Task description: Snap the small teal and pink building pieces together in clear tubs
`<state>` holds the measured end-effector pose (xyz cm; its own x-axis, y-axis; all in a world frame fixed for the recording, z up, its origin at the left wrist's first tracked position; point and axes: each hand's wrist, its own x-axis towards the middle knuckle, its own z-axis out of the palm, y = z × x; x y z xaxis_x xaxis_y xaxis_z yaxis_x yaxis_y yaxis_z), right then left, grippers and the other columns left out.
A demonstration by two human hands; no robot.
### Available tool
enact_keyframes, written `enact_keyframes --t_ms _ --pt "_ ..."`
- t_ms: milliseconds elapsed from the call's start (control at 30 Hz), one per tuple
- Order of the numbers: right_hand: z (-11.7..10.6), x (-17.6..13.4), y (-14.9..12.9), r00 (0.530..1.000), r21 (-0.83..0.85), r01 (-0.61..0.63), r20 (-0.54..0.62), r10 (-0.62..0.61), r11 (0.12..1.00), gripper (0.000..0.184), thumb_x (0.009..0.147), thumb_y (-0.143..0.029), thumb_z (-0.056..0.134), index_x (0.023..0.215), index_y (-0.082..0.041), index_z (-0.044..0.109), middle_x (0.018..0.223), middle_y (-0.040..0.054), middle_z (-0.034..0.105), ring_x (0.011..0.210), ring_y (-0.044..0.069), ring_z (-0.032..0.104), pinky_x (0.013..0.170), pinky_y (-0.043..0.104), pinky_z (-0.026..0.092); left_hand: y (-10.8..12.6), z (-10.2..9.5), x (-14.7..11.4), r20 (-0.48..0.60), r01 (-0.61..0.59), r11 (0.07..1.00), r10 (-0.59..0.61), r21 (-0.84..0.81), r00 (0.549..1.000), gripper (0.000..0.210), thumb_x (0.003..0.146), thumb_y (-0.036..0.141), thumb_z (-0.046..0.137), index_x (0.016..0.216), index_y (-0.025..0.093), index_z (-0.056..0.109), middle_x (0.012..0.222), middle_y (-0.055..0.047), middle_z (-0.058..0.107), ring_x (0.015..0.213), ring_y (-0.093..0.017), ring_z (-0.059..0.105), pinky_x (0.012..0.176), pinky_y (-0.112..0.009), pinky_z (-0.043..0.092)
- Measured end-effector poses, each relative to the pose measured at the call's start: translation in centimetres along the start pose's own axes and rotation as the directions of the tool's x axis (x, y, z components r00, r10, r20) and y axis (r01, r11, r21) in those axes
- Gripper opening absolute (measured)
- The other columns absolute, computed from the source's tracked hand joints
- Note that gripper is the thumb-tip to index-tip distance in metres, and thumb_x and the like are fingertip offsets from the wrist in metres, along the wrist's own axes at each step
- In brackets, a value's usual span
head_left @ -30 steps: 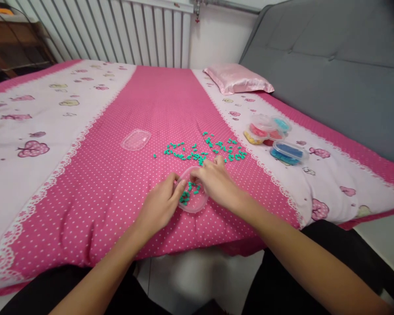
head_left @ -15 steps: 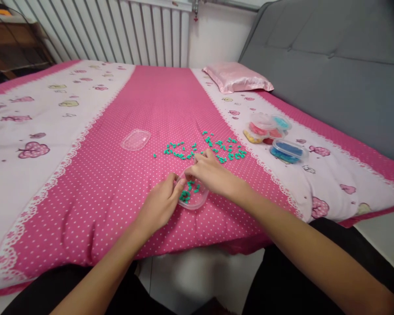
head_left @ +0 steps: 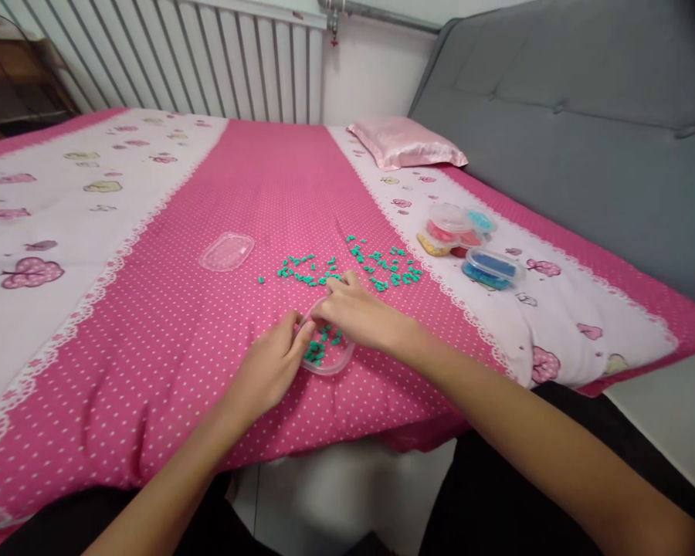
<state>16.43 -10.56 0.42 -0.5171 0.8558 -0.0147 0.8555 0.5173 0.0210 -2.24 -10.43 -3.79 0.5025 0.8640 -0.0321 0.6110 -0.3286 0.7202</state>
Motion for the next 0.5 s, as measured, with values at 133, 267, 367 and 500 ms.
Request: enact_keyframes --t_ms 133,267,367,500 --pt "0.19 0.3 -0.09 0.999 -0.021 -0.037 -0.003 0.037 0.999 0.017 0.099 -0.014 0.061 0.097 -0.017 0.078 0.092 0.0098 0.075 0.105 0.026 0.055 0.088 0.039 0.026 -0.13 -0.02 -0.01 0.005 -0.003 1.0 0.003 -0.019 1.0 0.044 0.101 0.062 0.028 0.093 0.023 0.048 0.082 -0.002 0.06 0.081 -0.026 0.061 0.074 -0.036 0.039" --pt "0.56 0.8 -0.11 0.995 -0.036 -0.094 -0.028 0.093 0.995 0.021 0.097 -0.013 0.059 0.087 -0.015 0.077 0.086 0.0114 0.074 0.098 0.026 0.057 0.087 0.04 0.026 -0.57 0.05 0.03 0.008 -0.007 1.0 0.007 -0.028 1.0 0.046 0.101 0.064 0.026 0.09 0.024 0.045 0.08 -0.001 0.057 0.078 -0.025 0.059 0.074 -0.037 0.038" --pt "0.73 1.03 -0.35 0.992 -0.03 -0.117 -0.055 0.115 0.993 0.025 0.097 -0.011 0.058 0.08 -0.015 0.076 0.08 0.0102 0.073 0.093 0.024 0.058 0.089 0.041 0.027 -0.86 0.09 0.08 0.01 -0.014 0.999 0.015 -0.037 1.0 0.046 0.102 0.064 0.026 0.091 0.024 0.044 0.082 -0.001 0.058 0.08 -0.025 0.059 0.075 -0.038 0.039" --pt "0.6 0.81 -0.69 0.988 0.019 -0.125 -0.092 0.126 0.992 0.025 0.095 -0.011 0.061 0.076 -0.017 0.075 0.072 0.0054 0.072 0.088 0.022 0.059 0.092 0.04 0.029 -0.94 0.06 0.04 0.02 -0.02 0.999 0.021 -0.05 1.0 0.046 0.102 0.065 0.026 0.091 0.024 0.044 0.082 0.0 0.057 0.08 -0.024 0.059 0.076 -0.037 0.039"
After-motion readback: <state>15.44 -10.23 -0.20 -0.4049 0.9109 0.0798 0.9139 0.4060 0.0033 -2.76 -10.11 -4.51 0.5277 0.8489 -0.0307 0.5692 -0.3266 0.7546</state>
